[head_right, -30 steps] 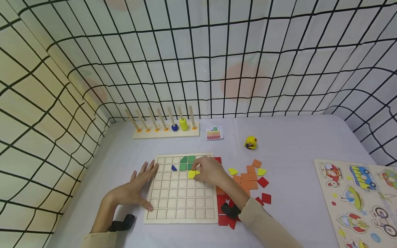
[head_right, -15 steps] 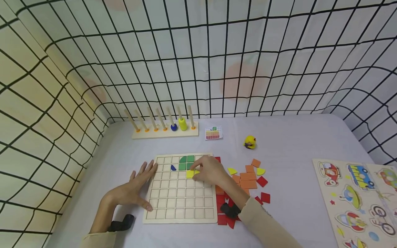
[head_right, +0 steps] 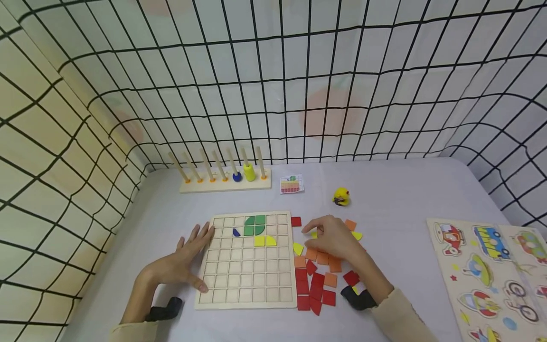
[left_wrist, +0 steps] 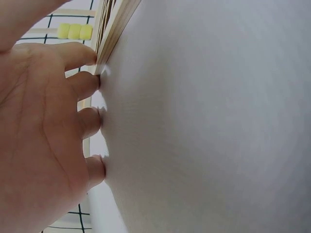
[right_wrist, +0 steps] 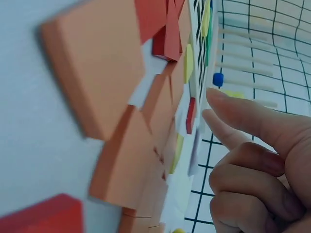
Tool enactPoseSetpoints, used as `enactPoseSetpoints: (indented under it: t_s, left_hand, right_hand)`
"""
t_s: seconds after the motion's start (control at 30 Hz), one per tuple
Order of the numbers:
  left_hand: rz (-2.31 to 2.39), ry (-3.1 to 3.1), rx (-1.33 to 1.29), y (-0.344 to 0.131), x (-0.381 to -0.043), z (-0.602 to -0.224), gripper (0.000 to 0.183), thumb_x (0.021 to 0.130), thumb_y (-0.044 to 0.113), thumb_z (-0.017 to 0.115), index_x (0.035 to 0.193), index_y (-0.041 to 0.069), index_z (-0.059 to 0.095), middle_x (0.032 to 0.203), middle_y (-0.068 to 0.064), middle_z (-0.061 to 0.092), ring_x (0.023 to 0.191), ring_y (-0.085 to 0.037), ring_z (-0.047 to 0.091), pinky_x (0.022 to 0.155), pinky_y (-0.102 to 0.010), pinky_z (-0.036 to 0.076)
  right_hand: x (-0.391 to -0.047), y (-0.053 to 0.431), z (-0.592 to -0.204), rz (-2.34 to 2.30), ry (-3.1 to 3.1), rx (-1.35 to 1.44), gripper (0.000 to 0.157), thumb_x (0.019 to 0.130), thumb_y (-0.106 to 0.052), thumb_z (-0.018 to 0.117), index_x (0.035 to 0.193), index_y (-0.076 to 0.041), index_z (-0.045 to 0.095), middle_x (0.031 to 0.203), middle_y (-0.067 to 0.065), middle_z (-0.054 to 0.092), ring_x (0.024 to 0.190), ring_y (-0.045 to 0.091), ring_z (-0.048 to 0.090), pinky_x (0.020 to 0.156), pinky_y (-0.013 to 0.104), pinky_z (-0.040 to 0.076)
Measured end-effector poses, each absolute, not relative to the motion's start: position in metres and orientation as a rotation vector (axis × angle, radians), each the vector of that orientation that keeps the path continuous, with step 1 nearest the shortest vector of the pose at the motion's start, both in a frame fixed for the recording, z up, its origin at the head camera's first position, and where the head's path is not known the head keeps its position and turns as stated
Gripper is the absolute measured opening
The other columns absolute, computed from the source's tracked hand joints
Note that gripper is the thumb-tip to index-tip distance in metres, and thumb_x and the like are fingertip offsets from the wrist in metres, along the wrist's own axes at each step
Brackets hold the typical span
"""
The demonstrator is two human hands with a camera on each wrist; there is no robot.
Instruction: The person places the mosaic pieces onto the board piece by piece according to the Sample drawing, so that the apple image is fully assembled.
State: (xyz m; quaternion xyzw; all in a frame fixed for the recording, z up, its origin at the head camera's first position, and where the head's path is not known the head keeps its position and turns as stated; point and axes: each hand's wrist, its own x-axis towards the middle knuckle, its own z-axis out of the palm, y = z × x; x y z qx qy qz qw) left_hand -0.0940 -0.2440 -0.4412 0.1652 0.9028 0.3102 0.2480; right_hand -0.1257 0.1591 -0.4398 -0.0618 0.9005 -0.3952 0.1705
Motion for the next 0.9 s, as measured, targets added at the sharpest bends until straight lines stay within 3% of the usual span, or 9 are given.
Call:
enactPoseSetpoints:
  t_s: [0.37, 0.63, 0.9]
  left_hand:
    - [0.841, 2.466, 0.448, -0.244, -0.094, -0.443, 0.149, 0.057, 0.035, 0.101, 0.167, 0.008, 0.004, 0.173, -0.019, -0.013, 0.158, -0.044, -0.022, 0.120, -0.074, -0.016]
    - [0.842, 2.466, 0.448, -0.244, -0.094, -0.443, 0.149, 0.056, 0.034, 0.101, 0.167, 0.008, 0.004, 0.173, -0.019, -0.012, 0.159, -0.043, -0.022, 0.121, -0.074, -0.016]
    - [0.849, 2.468, 0.462, -0.245, -0.093, -0.443, 0.149, 0.057, 0.033, 0.101, 0.167, 0.007, 0.004, 0.173, -0.019, -0.013, 0.158, -0.043, -0.022, 0.121, -0.073, -0.016]
  right_hand:
    - [-0.122, 0.146, -0.447, -1.039, 2.530, -0.223, 0.018, 0.081, -0.021, 0.088, 0.096, -0.014, 0.079, 0.054, -0.003, 0.040, 0.046, 0.012, 0.035, 0.047, 0.019, 0.027]
    - [-0.121, 0.150, -0.443, -0.971, 2.595, -0.134, 0.017, 0.083, -0.022, 0.085, 0.092, -0.011, 0.076, 0.058, -0.001, 0.042, 0.052, 0.014, 0.039, 0.050, 0.021, 0.029]
    - [-0.126, 0.157, -0.442, -1.035, 2.511, -0.265, 0.025, 0.085, -0.013, 0.082, 0.109, -0.012, 0.075, 0.057, -0.003, 0.036, 0.050, 0.013, 0.032, 0.050, 0.022, 0.025]
